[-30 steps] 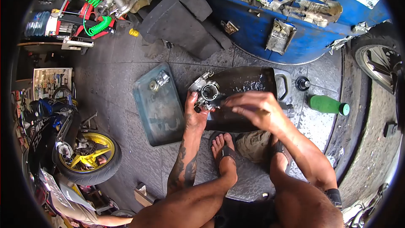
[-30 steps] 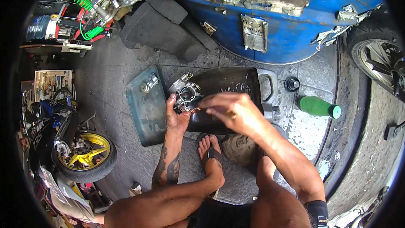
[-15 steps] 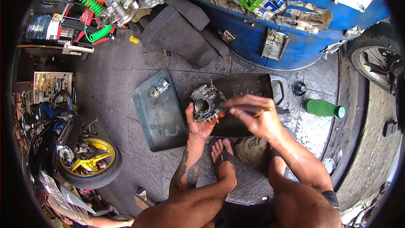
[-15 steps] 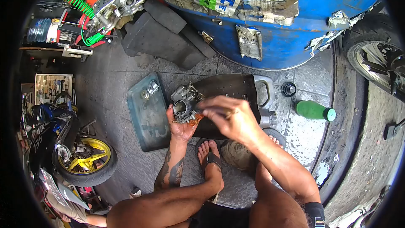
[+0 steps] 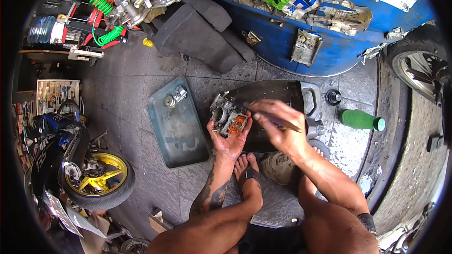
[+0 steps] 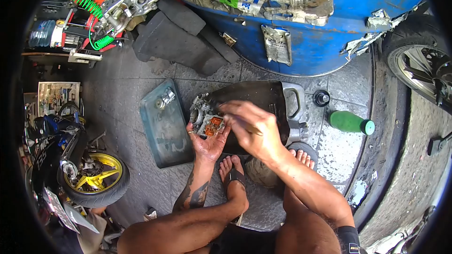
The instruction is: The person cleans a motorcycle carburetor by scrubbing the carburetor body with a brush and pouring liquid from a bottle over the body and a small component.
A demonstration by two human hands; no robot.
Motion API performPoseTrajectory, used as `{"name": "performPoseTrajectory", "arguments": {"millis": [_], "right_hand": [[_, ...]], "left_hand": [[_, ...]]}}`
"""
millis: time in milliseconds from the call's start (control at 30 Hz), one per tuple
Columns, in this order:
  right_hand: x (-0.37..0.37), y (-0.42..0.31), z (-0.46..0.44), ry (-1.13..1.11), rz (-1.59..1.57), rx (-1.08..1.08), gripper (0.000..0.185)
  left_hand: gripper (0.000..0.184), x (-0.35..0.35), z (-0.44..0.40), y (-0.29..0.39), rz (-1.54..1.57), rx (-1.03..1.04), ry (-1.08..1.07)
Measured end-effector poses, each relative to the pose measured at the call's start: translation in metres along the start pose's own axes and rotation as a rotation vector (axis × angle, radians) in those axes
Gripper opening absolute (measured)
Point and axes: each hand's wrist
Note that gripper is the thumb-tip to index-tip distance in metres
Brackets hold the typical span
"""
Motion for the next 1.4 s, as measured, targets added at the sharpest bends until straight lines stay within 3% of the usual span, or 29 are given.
{"name": "performPoseTrajectory", "arguments": {"millis": [133,200,267,300,333,400,467,567,600,667,833,867,1000,1067,1133,1200,1267,1333,1400], "right_hand": [[-0.005,0.012,0.005,-0.153,0.15,0.219,0.021],[-0.006,0.009,0.003,-0.123,0.15,0.212,0.017],[-0.002,-0.003,0.0,0.015,0.032,0.042,0.016],[0.0,0.001,0.002,-0.024,0.015,0.017,0.017],[-0.001,0.008,0.005,-0.025,0.013,0.014,0.017],[-0.009,0.03,0.01,-0.065,0.198,0.227,0.02],[-0.013,0.056,0.021,-0.095,0.3,0.247,0.018],[-0.014,0.068,0.035,-0.442,0.614,0.166,0.017],[-0.014,0.062,0.03,-0.444,0.612,0.162,0.017],[-0.015,0.039,0.014,-0.245,0.306,0.291,0.02],[-0.007,-0.007,0.004,-0.057,-0.112,0.087,0.02],[-0.005,0.0,0.007,-0.103,-0.052,0.008,0.021],[-0.003,0.005,0.015,-0.101,0.084,0.098,0.02],[-0.002,-0.001,0.013,-0.073,0.079,0.162,0.019],[0.002,-0.005,0.008,-0.08,-0.005,0.007,0.019],[0.001,0.0,0.014,-0.118,0.036,0.027,0.02],[-0.003,0.001,0.016,-0.161,0.153,0.212,0.019],[-0.002,-0.009,0.012,-0.136,0.05,0.25,0.018],[0.002,-0.007,0.01,-0.112,-0.008,0.012,0.019]], "left_hand": [[0.066,0.003,-0.002,-0.001,0.01,0.113,0.194],[0.066,-0.002,-0.002,-0.002,0.012,0.067,0.175],[0.067,-0.003,0.0,-0.001,0.027,0.067,0.121],[0.082,-0.007,-0.001,0.0,0.008,0.094,0.152],[0.082,-0.005,0.001,0.002,0.008,0.098,0.151],[0.072,0.0,0.001,0.01,0.063,0.07,0.117],[0.079,-0.009,0.001,0.016,0.096,0.058,0.118],[0.09,-0.016,0.001,0.022,0.149,0.032,0.005],[0.094,-0.019,0.001,0.023,0.167,0.021,-0.012],[0.093,-0.021,0.001,0.024,0.095,0.027,-0.036],[0.076,-0.016,0.0,0.019,-0.03,0.038,-0.045],[0.071,-0.01,0.0,0.016,-0.062,0.058,0.003],[0.059,-0.002,0.003,0.012,-0.152,0.179,0.095],[0.06,0.001,0.006,0.01,-0.214,0.247,0.118],[0.06,0.005,0.009,0.007,-0.267,0.304,0.161],[0.06,0.004,0.01,0.012,-0.435,0.352,0.153],[0.06,0.006,0.008,0.013,-0.506,0.444,0.248],[0.063,-0.006,0.009,0.022,-0.579,0.383,0.165],[0.065,-0.008,0.009,0.024,-0.61,0.345,0.122]]}}
Point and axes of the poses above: each hand's wrist, its own z-axis away from the middle knuckle, its own x-axis out of the palm, y = z × x, and after that the axes turned 7 degrees about y, right-handed
